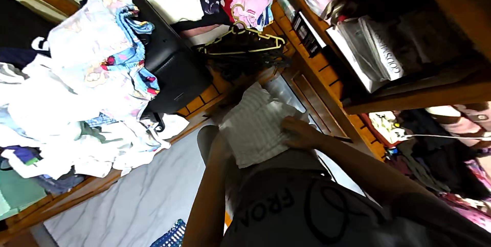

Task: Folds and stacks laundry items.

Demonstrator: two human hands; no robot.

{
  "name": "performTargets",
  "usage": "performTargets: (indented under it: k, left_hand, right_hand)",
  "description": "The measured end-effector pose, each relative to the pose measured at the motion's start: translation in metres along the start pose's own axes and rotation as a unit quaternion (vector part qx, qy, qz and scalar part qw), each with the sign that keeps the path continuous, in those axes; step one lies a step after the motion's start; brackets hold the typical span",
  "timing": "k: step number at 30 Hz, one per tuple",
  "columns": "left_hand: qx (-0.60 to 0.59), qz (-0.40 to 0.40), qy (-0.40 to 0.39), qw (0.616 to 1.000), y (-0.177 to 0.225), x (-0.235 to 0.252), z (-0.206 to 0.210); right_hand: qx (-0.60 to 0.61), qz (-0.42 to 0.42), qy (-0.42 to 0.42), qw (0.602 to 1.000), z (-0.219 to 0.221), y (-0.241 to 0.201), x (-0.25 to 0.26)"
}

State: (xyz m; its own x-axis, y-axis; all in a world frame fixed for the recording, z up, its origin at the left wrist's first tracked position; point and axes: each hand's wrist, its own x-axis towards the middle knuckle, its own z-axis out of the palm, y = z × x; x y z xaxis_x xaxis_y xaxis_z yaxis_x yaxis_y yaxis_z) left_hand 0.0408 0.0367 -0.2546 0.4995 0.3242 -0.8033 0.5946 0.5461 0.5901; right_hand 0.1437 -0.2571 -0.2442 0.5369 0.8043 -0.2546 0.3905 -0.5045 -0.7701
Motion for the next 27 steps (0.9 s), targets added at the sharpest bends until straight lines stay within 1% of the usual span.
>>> performTargets:
  k: [2,4,5,7,9,10,12,14,15,16,17,19,20,21,23,25,27]
  left_hand:
    - [-0.047,0.008,-0.027,0.999,0.007,-0.004,0.001]
    - [-0.068,-0.005,-0.067,0.995,0.007,-0.003,-0.001]
    - [-0.058,-0.015,-0.087,0.994,0.007,-0.003,-0.003]
    - [0.007,-0.024,-0.117,0.993,0.005,-0.008,-0.003]
    - [0.081,-0.012,-0.115,0.990,0.002,-0.015,-0.003]
    - [0.095,-0.002,-0.104,0.990,0.002,-0.017,-0.003]
    - [0.087,0.015,-0.066,0.994,-0.001,-0.019,-0.005]
    - [0.072,0.027,-0.048,0.996,-0.006,-0.017,-0.008]
    - [0.069,0.031,-0.048,0.996,-0.008,-0.016,-0.008]
    - [0.067,0.037,-0.048,0.996,-0.009,-0.016,-0.007]
    - [0.065,0.040,-0.049,0.996,-0.009,-0.016,-0.007]
    - [0.061,0.040,-0.052,0.996,-0.012,-0.016,-0.009]
    - [0.058,0.039,-0.054,0.996,-0.013,-0.015,-0.010]
    - [0.053,0.039,-0.057,0.996,-0.014,-0.013,-0.012]
    - [0.046,0.038,-0.059,0.996,-0.014,-0.013,-0.015]
    - [0.037,0.038,-0.067,0.996,-0.012,-0.013,-0.015]
    - [0.026,0.042,-0.082,0.995,-0.010,-0.015,-0.015]
  right_hand:
    - [-0.025,0.035,-0.003,0.999,-0.007,0.014,-0.014]
    - [-0.039,0.054,-0.003,0.998,-0.010,0.014,-0.016]
    - [-0.047,0.055,-0.001,0.997,-0.012,0.011,-0.017]
    - [-0.054,0.048,0.003,0.997,-0.018,0.006,-0.021]
    - [-0.043,0.032,0.003,0.999,-0.024,0.001,-0.031]
    - [-0.034,0.028,-0.015,0.999,-0.028,-0.003,-0.037]
    - [-0.023,0.034,-0.080,0.996,-0.031,-0.010,-0.046]
    - [-0.008,0.062,-0.156,0.986,-0.028,-0.013,-0.045]
    - [0.003,0.075,-0.171,0.982,-0.029,-0.014,-0.040]
    - [0.019,0.083,-0.161,0.983,-0.033,-0.014,-0.033]
    - [0.039,0.081,-0.112,0.990,-0.037,-0.014,-0.025]
    - [0.074,0.066,0.040,0.994,-0.032,-0.002,-0.002]
    - [0.072,0.074,0.076,0.992,-0.031,0.005,0.012]
    - [0.061,0.103,0.072,0.990,-0.030,0.010,0.025]
    - [0.066,0.178,0.018,0.982,-0.023,0.024,0.042]
    - [0.140,0.217,-0.003,0.966,-0.020,0.039,0.045]
    - [0.250,0.233,0.012,0.940,-0.029,0.041,0.040]
